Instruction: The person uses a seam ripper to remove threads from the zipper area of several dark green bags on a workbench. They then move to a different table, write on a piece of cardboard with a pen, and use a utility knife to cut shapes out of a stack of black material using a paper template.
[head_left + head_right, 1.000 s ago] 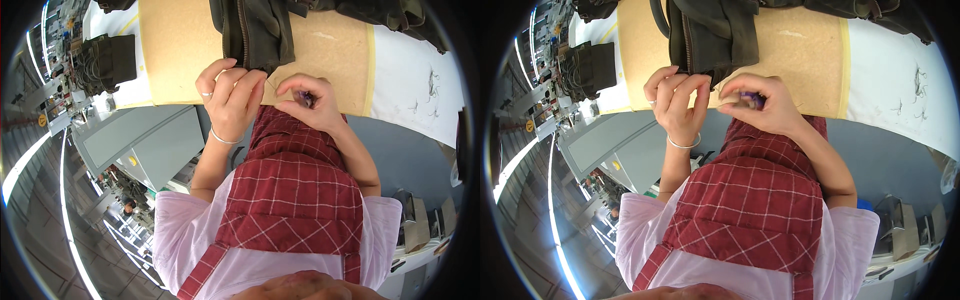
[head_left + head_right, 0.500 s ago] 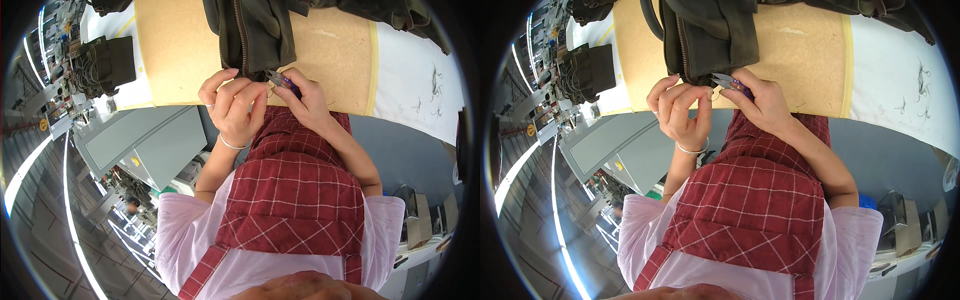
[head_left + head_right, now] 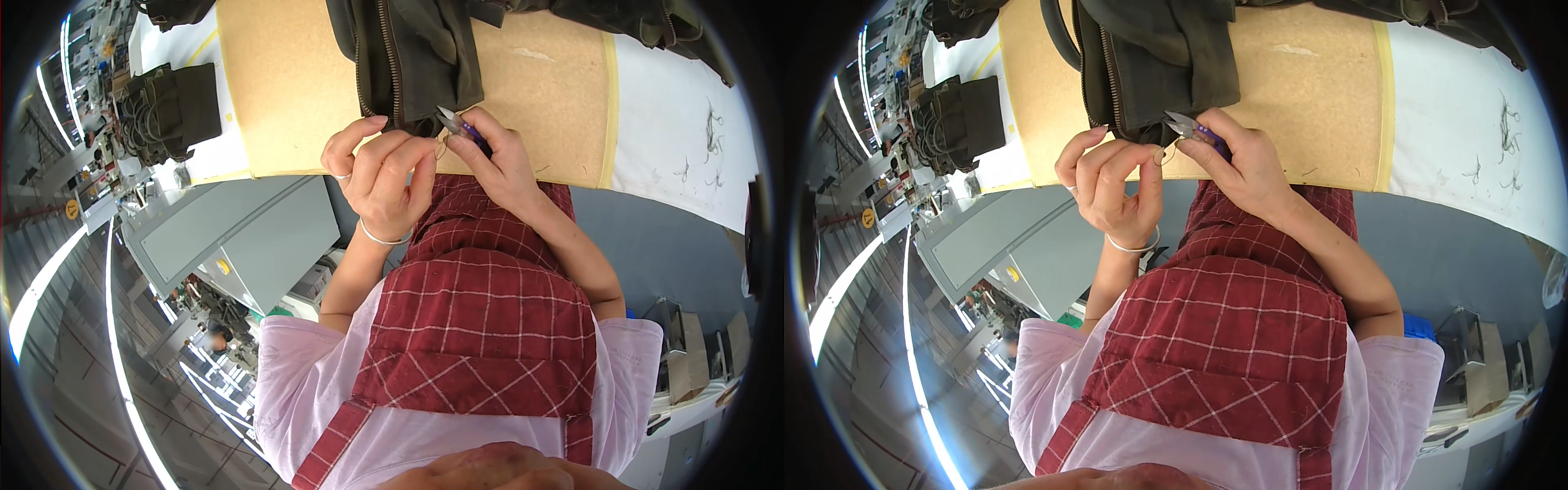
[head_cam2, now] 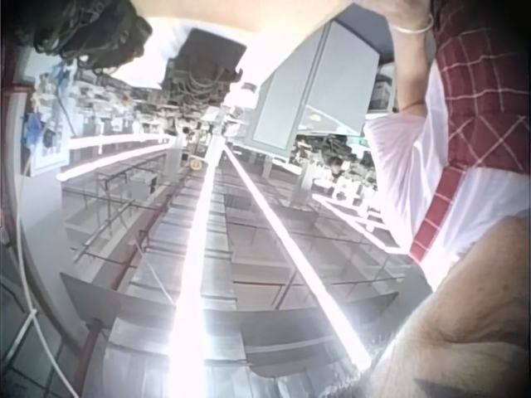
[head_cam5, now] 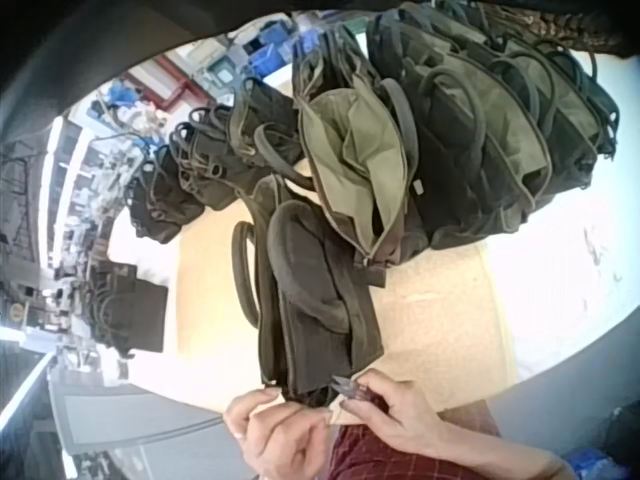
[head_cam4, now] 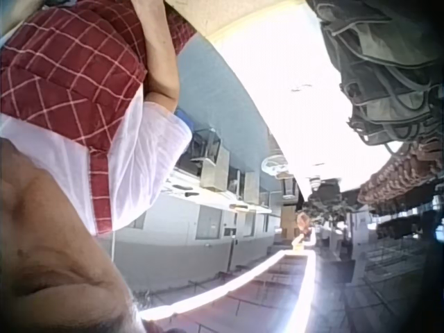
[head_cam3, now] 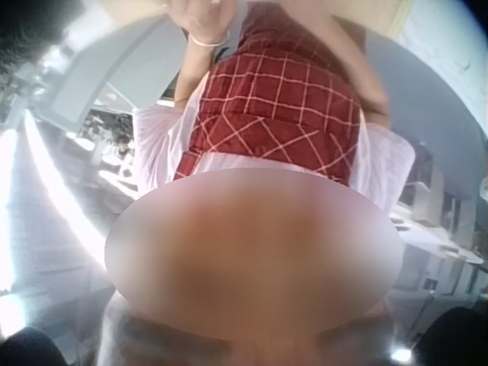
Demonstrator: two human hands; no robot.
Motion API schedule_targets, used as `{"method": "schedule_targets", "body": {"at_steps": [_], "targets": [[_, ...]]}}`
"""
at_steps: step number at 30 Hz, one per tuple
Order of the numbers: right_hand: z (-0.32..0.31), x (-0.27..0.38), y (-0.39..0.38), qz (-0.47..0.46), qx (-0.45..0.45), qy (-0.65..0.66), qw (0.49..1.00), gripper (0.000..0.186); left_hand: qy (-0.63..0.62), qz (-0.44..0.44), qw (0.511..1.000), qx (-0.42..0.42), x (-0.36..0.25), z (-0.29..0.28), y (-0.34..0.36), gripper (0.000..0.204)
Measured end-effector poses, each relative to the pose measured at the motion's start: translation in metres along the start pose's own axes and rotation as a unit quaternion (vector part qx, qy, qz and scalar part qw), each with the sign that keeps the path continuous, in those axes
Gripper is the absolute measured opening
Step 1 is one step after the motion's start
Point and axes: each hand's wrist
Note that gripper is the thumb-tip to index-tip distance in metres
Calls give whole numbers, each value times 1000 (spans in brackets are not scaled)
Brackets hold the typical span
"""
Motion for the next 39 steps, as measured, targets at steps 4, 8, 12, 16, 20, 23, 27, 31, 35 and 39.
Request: {"method": "schedule_targets", "body": {"at_steps": [4,8,12,16,20,23,27,31,35,39], "targets": [[1,2,0,-2,-4,-25,1000,21,5,12,1000,2,1,1,0,22],[1,5,-1,-9,-12,-49,999,22,10,36,999,10,3,-3,-2,22],[2,7,0,-16,-32,-38,999,21,-25,85,996,-11,4,-13,-6,24],[-1,9,1,-48,-24,-78,995,22,24,48,998,-40,4,-7,-5,24],[1,9,2,-73,-25,-84,993,22,51,21,997,-55,6,2,2,28],[1,10,3,-84,-21,-99,991,21,75,18,995,-56,8,6,2,27],[2,12,5,-94,-31,-109,989,22,92,23,994,-51,9,5,-1,21],[4,13,7,-99,-34,-107,989,23,95,34,994,-48,7,3,2,24],[4,14,8,-94,-30,-115,989,23,96,29,994,-47,8,4,0,22],[3,12,7,-102,-28,-120,987,22,105,27,993,-36,8,3,-1,17]]}}
Point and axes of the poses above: each hand's wrist, its own y-axis towards the middle knuckle, its own z-axis out of the palm, x = y × z
